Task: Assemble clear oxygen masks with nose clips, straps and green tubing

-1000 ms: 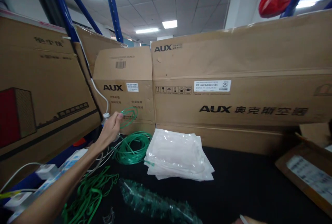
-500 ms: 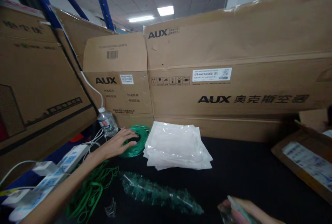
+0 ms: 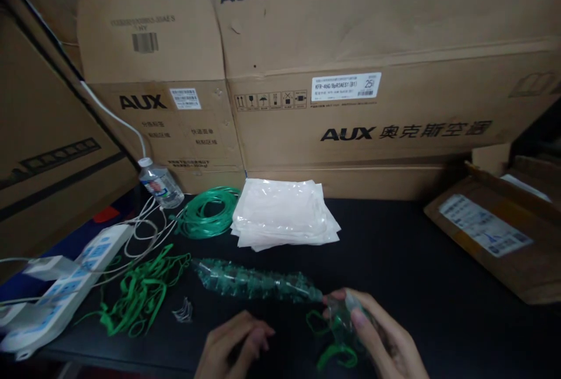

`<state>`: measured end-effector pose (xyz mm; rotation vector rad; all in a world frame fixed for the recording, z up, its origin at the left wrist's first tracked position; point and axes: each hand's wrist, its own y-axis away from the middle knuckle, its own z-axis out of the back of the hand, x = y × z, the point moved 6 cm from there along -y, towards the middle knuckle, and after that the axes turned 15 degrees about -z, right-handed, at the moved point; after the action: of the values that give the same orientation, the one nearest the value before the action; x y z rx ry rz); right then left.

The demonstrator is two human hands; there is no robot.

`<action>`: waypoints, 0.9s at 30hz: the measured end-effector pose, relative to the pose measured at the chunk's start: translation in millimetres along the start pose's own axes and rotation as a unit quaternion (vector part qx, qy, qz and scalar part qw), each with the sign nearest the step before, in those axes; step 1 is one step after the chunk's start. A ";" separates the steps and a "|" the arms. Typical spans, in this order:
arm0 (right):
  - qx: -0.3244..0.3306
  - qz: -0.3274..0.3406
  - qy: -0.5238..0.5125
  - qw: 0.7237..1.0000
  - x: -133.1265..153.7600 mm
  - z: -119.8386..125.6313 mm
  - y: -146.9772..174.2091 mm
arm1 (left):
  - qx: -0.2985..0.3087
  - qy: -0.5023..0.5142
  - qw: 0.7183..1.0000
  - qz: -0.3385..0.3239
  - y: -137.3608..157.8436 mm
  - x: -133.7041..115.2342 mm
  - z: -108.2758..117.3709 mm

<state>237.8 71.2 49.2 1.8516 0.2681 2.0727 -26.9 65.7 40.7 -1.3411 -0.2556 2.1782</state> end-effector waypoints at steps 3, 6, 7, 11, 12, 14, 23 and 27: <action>0.032 0.006 0.048 0.998 -8.9 -11.0 7.4 | -0.034 0.009 0.999 0.005 16.0 1.4 -33.6; 0.059 -0.004 0.076 0.995 -17.4 -14.7 8.5 | -0.149 -0.109 0.983 0.013 21.8 2.0 -3.6; 0.054 -0.006 0.072 0.996 -19.0 -13.9 6.9 | -0.189 -0.175 0.966 0.013 22.6 1.7 15.2; 0.014 0.006 0.041 0.999 -17.7 -11.8 -4.4 | -0.173 -0.380 0.908 -0.038 10.5 8.9 68.9; 0.013 0.010 0.038 0.999 -16.5 -13.8 -6.9 | -0.140 -0.404 0.903 -0.043 6.0 15.6 74.0; 0.023 0.018 0.035 0.999 -14.1 -19.6 -10.1 | -0.076 -0.428 0.900 -0.042 -0.3 31.4 76.2; 0.032 -0.001 -0.018 0.999 -15.7 -28.5 -7.8 | -0.064 -0.352 0.932 -0.055 -4.8 67.0 62.2; -0.028 0.025 -0.036 0.999 -13.2 -15.6 -2.9 | -0.081 -0.361 0.927 -0.057 -5.8 49.0 70.3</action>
<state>223.9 70.2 34.0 1.9149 0.1457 2.0190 -102.5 106.6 39.8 -0.5167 -0.7818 2.5031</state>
